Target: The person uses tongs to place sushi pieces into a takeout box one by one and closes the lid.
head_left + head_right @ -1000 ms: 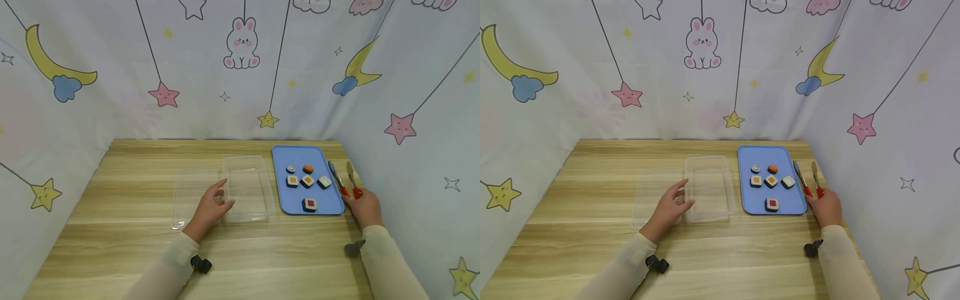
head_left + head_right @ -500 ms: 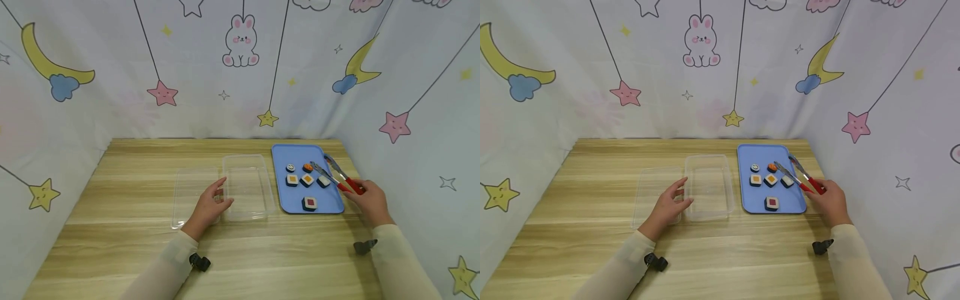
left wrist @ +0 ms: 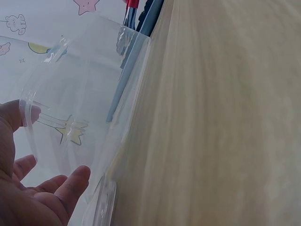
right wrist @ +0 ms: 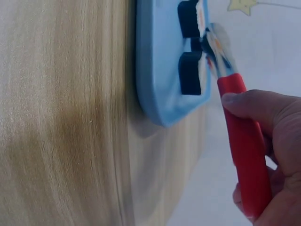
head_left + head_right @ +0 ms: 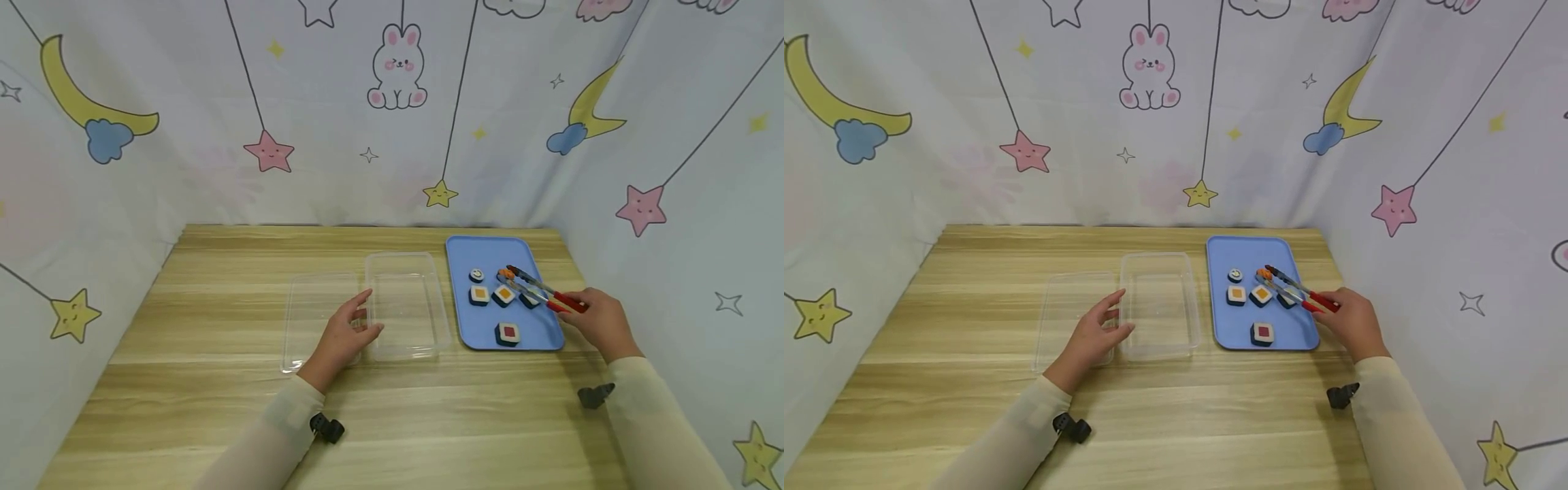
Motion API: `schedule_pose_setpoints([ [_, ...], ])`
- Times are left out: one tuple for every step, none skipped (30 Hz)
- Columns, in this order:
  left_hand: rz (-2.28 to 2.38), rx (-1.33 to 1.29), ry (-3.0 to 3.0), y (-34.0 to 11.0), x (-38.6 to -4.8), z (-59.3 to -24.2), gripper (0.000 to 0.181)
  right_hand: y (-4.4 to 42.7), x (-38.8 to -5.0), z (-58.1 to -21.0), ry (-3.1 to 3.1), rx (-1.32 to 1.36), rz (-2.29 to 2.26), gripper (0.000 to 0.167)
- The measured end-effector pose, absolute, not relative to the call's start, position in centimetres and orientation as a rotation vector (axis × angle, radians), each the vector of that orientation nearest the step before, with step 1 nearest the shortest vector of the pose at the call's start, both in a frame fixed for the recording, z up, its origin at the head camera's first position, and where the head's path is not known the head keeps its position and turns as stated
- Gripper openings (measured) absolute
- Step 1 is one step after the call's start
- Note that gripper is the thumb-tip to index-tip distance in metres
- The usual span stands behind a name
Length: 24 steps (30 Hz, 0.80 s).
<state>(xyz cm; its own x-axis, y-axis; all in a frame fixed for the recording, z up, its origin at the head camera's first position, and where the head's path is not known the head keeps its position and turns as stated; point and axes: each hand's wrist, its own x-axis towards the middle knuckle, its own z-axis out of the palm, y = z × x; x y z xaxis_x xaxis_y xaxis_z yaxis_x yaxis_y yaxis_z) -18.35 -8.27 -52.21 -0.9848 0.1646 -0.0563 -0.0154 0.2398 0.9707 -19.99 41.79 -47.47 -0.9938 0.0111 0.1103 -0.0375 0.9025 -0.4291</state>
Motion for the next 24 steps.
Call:
schedule_pose_setpoints([
  [1.845, 0.142, 2.357, -8.3, -18.3, -52.2, 0.077, 41.8, -20.0, -47.5, -2.954, 0.024, 0.668, 0.045],
  [1.843, 0.143, 2.361, -8.2, -18.4, -52.3, 0.077, 41.8, -20.0, -47.5, -2.951, 0.027, 0.669, 0.044],
  [1.842, 0.146, 2.364, -8.2, -18.4, -52.3, 0.077, 41.8, -20.1, -47.5, -2.944, 0.030, 0.671, 0.042],
  [1.842, 0.148, 2.366, -8.2, -18.4, -52.4, 0.077, 41.7, -20.0, -47.4, -2.938, 0.033, 0.671, 0.042],
  [1.842, 0.151, 2.368, -8.3, -18.4, -52.4, 0.077, 41.7, -20.1, -47.4, -2.933, 0.035, 0.669, 0.041],
  [1.844, 0.153, 2.369, -8.3, -18.4, -52.4, 0.077, 41.7, -20.1, -47.4, -2.928, 0.036, 0.668, 0.040],
  [1.846, 0.154, 2.370, -8.3, -18.4, -52.4, 0.077, 41.7, -20.1, -47.4, -2.926, 0.034, 0.667, 0.039],
  [1.849, 0.156, 2.370, -8.3, -18.4, -52.4, 0.077, 41.6, -20.1, -47.3, -2.926, 0.030, 0.670, 0.039],
  [1.852, 0.157, 2.370, -8.3, -18.4, -52.4, 0.077, 41.6, -20.1, -47.3, -2.927, 0.026, 0.671, 0.039],
  [1.854, 0.155, 2.369, -8.3, -18.4, -52.4, 0.077, 41.6, -20.0, -47.3, -2.930, 0.022, 0.673, 0.039],
  [1.854, 0.152, 2.369, -8.3, -18.4, -52.4, 0.077, 41.5, -20.0, -47.3, -2.934, 0.017, 0.676, 0.040],
  [1.855, 0.148, 2.369, -8.3, -18.4, -52.4, 0.077, 41.5, -20.0, -47.2, -2.937, 0.013, 0.678, 0.040],
  [1.855, 0.146, 2.368, -8.2, -18.4, -52.4, 0.077, 41.4, -20.0, -47.2, -2.938, 0.006, 0.685, 0.040],
  [1.856, 0.144, 2.368, -8.2, -18.4, -52.4, 0.077, 41.4, -20.0, -47.2, -2.938, -0.001, 0.692, 0.041],
  [1.856, 0.142, 2.369, -8.2, -18.5, -52.5, 0.076, 41.3, -19.9, -47.2, -2.937, -0.004, 0.697, 0.041],
  [1.858, 0.142, 2.371, -8.2, -18.5, -52.5, 0.075, 41.3, -19.9, -47.1, -2.936, -0.006, 0.703, 0.040],
  [1.854, 0.140, 2.378, -8.2, -18.5, -52.5, 0.073, 41.3, -19.9, -47.1, -2.934, -0.010, 0.707, 0.040],
  [1.848, 0.140, 2.388, -8.2, -18.5, -52.5, 0.071, 41.3, -19.9, -47.1, -2.932, -0.013, 0.712, 0.040],
  [1.840, 0.140, 2.400, -8.2, -18.6, -52.6, 0.069, 41.2, -19.9, -47.0, -2.928, -0.015, 0.716, 0.039],
  [1.834, 0.141, 2.412, -8.1, -18.5, -52.5, 0.067, 41.2, -20.0, -47.0, -2.924, -0.019, 0.719, 0.039],
  [1.829, 0.142, 2.421, -8.1, -18.5, -52.5, 0.066, 41.1, -20.0, -46.9, -2.921, -0.019, 0.719, 0.039],
  [1.826, 0.143, 2.426, -8.1, -18.5, -52.4, 0.064, 41.1, -20.1, -46.8, -2.918, -0.021, 0.723, 0.039],
  [1.822, 0.143, 2.431, -8.2, -18.4, -52.4, 0.063, 40.9, -20.1, -46.7, -2.913, -0.024, 0.724, 0.039],
  [1.827, 0.147, 2.429, -8.2, -18.4, -52.3, 0.062, 40.8, -20.2, -46.5, -2.914, -0.028, 0.730, 0.039],
])
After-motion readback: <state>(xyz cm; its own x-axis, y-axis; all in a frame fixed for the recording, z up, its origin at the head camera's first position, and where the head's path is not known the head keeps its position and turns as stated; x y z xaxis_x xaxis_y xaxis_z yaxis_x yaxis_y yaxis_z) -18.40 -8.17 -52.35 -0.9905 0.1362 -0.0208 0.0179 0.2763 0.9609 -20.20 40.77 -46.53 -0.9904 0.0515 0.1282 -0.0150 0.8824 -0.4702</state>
